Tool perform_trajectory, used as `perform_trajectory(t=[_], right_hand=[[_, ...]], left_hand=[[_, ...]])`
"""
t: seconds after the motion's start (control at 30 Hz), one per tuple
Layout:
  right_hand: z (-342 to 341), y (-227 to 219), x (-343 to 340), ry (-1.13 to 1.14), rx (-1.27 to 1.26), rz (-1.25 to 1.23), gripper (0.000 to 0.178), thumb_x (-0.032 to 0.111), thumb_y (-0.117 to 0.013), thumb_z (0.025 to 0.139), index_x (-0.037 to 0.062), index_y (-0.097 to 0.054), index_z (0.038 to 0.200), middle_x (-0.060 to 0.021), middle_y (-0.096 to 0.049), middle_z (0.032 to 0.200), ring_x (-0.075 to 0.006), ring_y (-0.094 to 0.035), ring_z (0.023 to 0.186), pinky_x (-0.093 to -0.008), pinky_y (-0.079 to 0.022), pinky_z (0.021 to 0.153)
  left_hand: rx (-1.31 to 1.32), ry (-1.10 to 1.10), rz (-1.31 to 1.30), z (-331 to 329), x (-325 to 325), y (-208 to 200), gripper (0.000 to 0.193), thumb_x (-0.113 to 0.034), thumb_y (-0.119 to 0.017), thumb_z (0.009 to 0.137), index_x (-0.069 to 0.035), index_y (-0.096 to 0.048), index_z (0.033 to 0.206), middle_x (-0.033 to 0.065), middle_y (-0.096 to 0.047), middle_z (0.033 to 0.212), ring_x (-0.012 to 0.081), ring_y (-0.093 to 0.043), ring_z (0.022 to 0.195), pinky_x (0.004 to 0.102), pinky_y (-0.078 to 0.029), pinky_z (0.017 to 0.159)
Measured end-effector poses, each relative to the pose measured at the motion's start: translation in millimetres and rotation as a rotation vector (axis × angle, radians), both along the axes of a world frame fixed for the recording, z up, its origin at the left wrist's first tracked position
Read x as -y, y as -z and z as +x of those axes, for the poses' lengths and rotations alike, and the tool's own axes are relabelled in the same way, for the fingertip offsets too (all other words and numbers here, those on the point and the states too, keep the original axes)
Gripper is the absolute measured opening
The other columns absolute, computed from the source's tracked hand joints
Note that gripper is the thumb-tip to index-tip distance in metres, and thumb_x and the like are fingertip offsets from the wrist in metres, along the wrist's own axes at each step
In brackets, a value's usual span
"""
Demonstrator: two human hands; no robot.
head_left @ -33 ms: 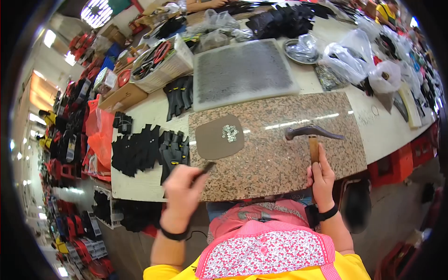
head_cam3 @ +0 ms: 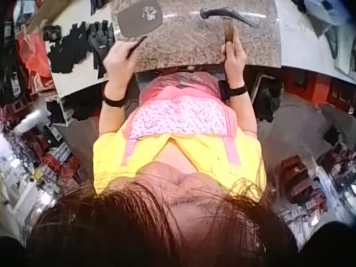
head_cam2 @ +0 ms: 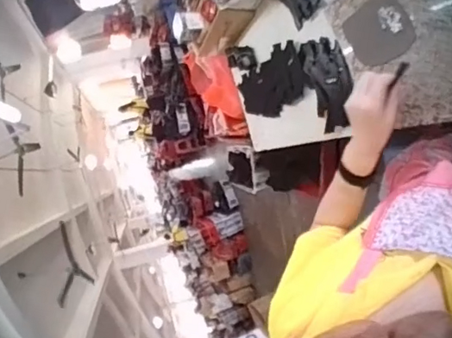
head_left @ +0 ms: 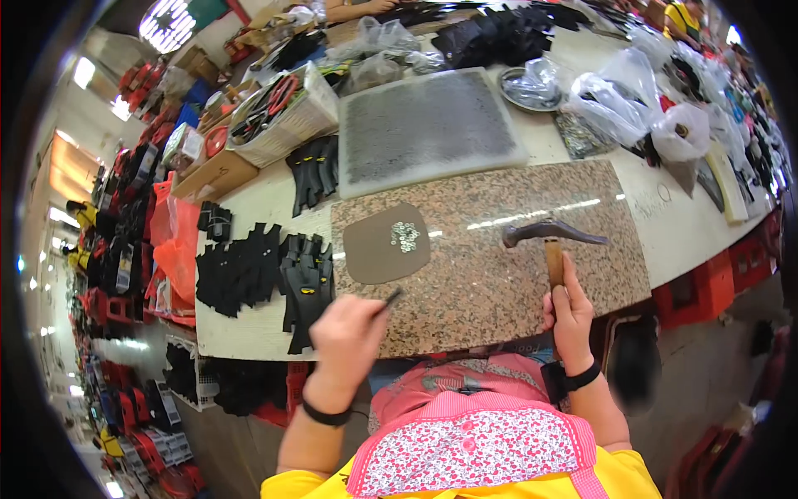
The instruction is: The recorder uses a hammer to attach small metal components to black shoe parts on a stone workbench in a factory setting.
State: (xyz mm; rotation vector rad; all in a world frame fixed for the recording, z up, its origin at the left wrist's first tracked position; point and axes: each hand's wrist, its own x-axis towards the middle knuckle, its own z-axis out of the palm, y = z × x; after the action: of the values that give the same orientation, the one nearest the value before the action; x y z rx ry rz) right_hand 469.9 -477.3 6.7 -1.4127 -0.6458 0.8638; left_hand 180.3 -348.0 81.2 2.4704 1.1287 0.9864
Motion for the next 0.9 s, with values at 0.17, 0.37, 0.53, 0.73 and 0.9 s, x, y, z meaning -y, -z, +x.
perform_trajectory(t=[0.17, 0.37, 0.53, 0.73, 0.9], right_hand=[[-8.7, -4.0, 13.8, -0.045, -0.033, -0.011, 0.050, 0.005, -0.045, 0.100, 0.0161, -0.040, 0.149, 0.0033, -0.051, 0.073, -0.0020, -0.040, 0.055, -0.0161, -0.036, 0.051], [-9.7, -23.4, 44.8, -0.217, 0.326, -0.027, 0.048, -0.003, -0.053, 0.092, 0.0056, -0.051, 0.140, -0.0039, -0.061, 0.080, -0.0082, -0.052, 0.065, -0.0227, -0.043, 0.061], [-7.4, -39.8, 13.2, -0.150, 0.868, -0.026, 0.048, -0.003, -0.065, 0.080, 0.0114, -0.064, 0.127, -0.0130, -0.061, 0.079, -0.0272, -0.059, 0.064, -0.0309, -0.048, 0.061], [27.2, -7.8, -7.5, 0.066, 1.328, -0.134, 0.045, 0.010, -0.066, 0.079, 0.0213, -0.068, 0.122, -0.0067, -0.057, 0.081, -0.0269, -0.058, 0.076, -0.0403, -0.045, 0.065], [38.9, 9.9, -1.2, 0.149, 1.439, -0.199, 0.040, 0.015, -0.067, 0.080, 0.0233, -0.068, 0.120, -0.0048, -0.057, 0.083, -0.0246, -0.057, 0.074, -0.0393, -0.044, 0.063]], left_hand=[[-0.213, 0.086, 0.040, 53.2, 26.5, 60.9, 0.023, -0.003, -0.074, 0.069, -0.007, -0.068, 0.092, 0.0060, -0.058, 0.078, 0.0256, -0.057, 0.074, 0.0373, -0.048, 0.064], [-0.184, 0.110, 0.014, 32.6, 56.0, 84.7, 0.040, -0.007, -0.072, 0.076, -0.008, -0.066, 0.116, 0.0069, -0.063, 0.119, 0.0278, -0.057, 0.107, 0.0389, -0.045, 0.090], [-0.205, 0.130, 0.047, 25.7, 59.3, 96.5, 0.046, -0.011, -0.066, 0.080, -0.012, -0.062, 0.126, 0.0055, -0.057, 0.133, 0.0261, -0.053, 0.118, 0.0400, -0.040, 0.100], [-0.196, 0.131, 0.109, 25.0, 59.4, 106.1, 0.035, -0.010, -0.063, 0.083, -0.011, -0.067, 0.118, 0.0083, -0.059, 0.131, 0.0280, -0.054, 0.120, 0.0420, -0.041, 0.101], [-0.196, 0.157, 0.117, 21.8, 60.1, 106.4, 0.035, -0.008, -0.059, 0.085, -0.009, -0.066, 0.119, 0.0120, -0.057, 0.134, 0.0316, -0.052, 0.121, 0.0443, -0.038, 0.102]])
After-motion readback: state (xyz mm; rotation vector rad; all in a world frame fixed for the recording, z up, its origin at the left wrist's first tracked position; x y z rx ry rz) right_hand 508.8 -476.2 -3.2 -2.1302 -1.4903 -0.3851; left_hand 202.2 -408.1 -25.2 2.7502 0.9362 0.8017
